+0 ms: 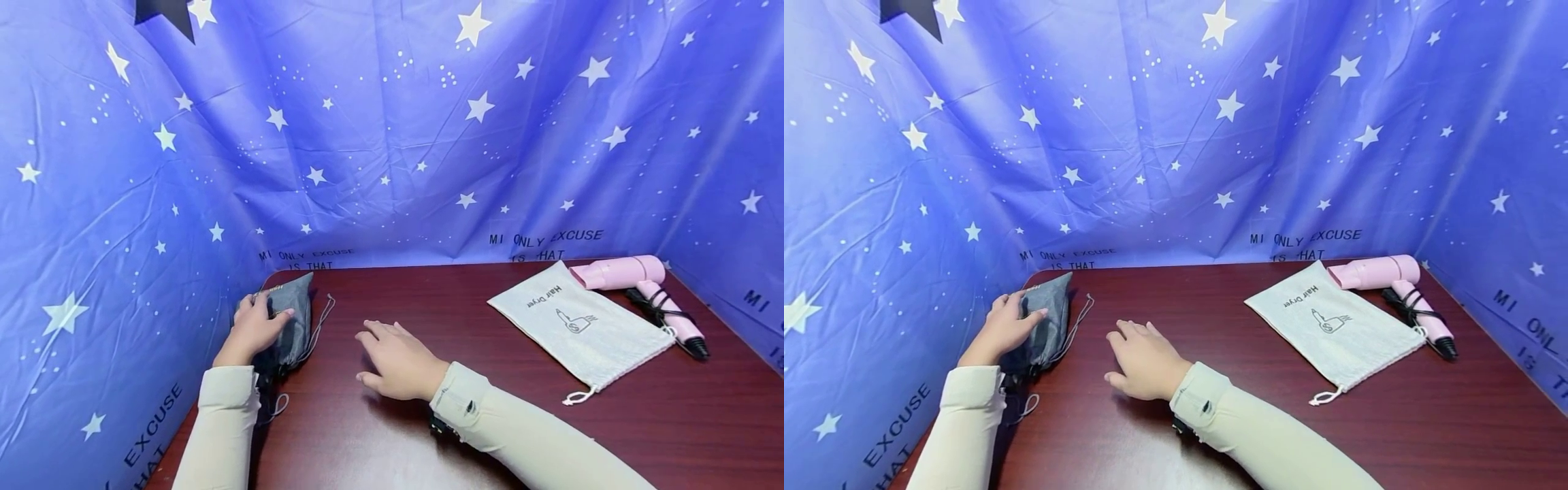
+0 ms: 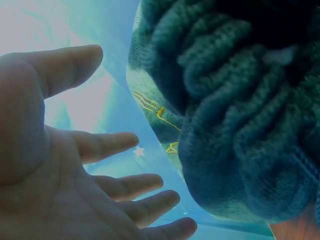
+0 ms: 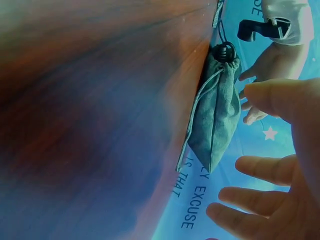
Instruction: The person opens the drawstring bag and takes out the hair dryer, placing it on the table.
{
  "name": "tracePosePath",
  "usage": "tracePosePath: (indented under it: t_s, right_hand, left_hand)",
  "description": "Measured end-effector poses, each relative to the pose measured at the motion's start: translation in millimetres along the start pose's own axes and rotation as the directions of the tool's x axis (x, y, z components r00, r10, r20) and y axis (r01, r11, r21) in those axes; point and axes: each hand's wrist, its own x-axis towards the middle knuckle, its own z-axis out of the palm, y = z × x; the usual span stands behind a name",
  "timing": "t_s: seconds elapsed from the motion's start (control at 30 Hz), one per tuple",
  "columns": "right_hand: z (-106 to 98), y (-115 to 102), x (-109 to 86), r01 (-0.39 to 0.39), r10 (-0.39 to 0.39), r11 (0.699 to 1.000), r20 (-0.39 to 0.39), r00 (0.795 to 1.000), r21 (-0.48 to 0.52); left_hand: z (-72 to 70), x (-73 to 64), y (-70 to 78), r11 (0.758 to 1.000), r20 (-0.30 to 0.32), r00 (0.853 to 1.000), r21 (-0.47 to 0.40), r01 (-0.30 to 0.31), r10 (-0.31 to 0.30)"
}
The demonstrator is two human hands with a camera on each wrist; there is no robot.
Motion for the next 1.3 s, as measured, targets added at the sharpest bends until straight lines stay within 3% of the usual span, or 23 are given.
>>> tracePosePath:
  t_s: [0.4, 0.73, 0.97, 1.3]
  right_hand:
    - [7, -22, 22.9, 0.006, -0.006, 1.0, 0.012, 1.0, -0.005]
    - [13, -41, 39.5, -0.006, 0.007, 1.0, 0.067, 0.998, -0.005]
    - [19, -44, 49.8, -0.029, 0.029, 1.0, 0.074, 0.997, 0.006]
    - [27, -40, 52.6, -0.056, 0.054, 0.998, 0.088, 0.995, 0.014]
  left_hand:
    - [3.8, 4.6, -8.3, 1.0, -0.006, 1.0, 0.006, -0.004, 0.004]
    - [5.5, 7.3, -14.7, 1.0, 0.021, 1.0, 0.013, 0.001, -0.001]
    - [4.5, 7.5, -15.4, 0.998, 0.034, 0.999, 0.054, -0.021, 0.019]
    - [5.8, 5.8, -12.4, 0.989, 0.003, 0.997, 0.126, -0.076, 0.077]
